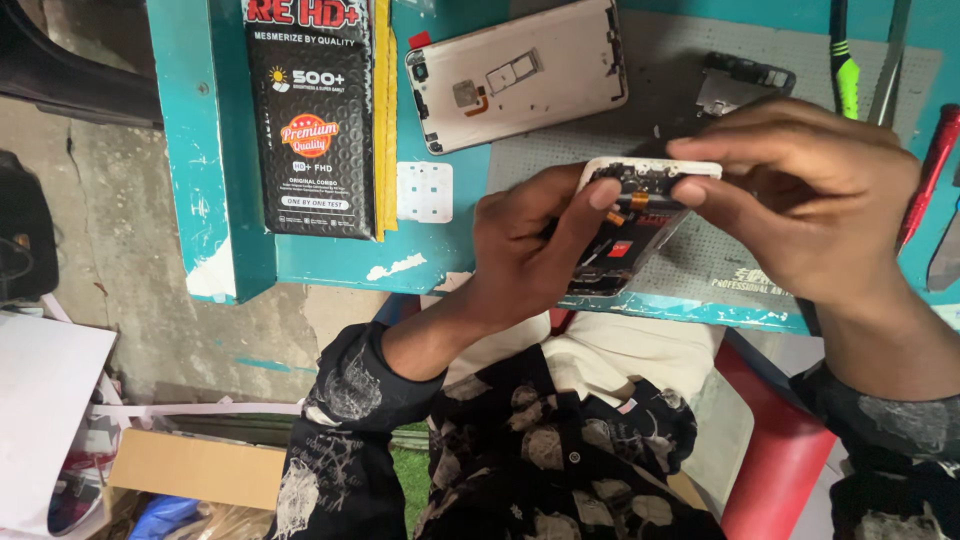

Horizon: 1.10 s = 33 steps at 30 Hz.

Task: The person disassembles a smartphone, removes the battery and internal components, and uses a screwdriver and tweezers to manipulate connectors and screws. The person then reassembles the device by reconnecting cables and securing parts.

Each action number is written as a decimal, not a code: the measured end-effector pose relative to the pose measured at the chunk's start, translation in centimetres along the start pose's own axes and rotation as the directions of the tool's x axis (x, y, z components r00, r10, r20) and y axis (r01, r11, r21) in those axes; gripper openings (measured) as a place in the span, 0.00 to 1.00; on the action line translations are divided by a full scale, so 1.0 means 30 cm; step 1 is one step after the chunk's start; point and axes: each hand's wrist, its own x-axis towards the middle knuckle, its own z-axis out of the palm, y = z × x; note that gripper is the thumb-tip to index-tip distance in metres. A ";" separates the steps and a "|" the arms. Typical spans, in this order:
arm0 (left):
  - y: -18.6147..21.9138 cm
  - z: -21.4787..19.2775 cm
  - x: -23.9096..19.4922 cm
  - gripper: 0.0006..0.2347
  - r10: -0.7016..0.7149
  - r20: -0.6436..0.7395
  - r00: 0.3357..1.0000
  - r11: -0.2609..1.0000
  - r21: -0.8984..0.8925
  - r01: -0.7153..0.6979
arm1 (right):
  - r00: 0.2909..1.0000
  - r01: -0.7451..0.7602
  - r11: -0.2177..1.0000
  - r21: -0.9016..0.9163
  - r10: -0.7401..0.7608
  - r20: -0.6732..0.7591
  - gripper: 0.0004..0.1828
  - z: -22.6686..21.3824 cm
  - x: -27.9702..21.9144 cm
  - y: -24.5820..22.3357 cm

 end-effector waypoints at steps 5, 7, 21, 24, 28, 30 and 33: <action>0.004 -0.001 0.005 0.11 -0.056 0.029 0.998 0.998 -0.010 0.056 | 0.989 -0.148 0.986 0.073 0.149 -0.019 0.11 0.011 -0.014 0.001; 0.005 -0.002 0.006 0.12 -0.087 0.036 0.996 0.996 -0.019 0.088 | 0.987 -0.157 0.984 0.083 0.159 -0.019 0.11 0.012 -0.019 0.001; 0.008 -0.005 0.025 0.18 -0.216 -0.015 0.976 0.972 -0.095 0.214 | 0.980 0.193 0.965 -0.176 -0.199 -0.012 0.10 -0.007 -0.001 0.002; -0.008 -0.005 0.015 0.19 -0.231 -0.004 0.973 0.955 -0.192 0.226 | 0.959 0.274 0.930 -0.244 -0.284 -0.004 0.10 0.001 -0.011 0.021; -0.026 -0.002 0.025 0.19 -0.233 -0.012 0.972 0.929 -0.298 0.219 | 0.927 0.358 0.857 -0.372 -0.373 0.031 0.11 0.002 -0.006 0.027; -0.033 -0.001 0.026 0.19 -0.258 -0.017 0.966 0.908 -0.345 0.236 | 0.914 0.388 0.830 -0.400 -0.404 0.049 0.11 0.008 -0.008 0.020; -0.039 0.003 0.028 0.19 -0.257 -0.027 0.966 0.898 -0.376 0.228 | 0.901 0.409 0.795 -0.448 -0.428 0.062 0.11 0.010 -0.004 0.003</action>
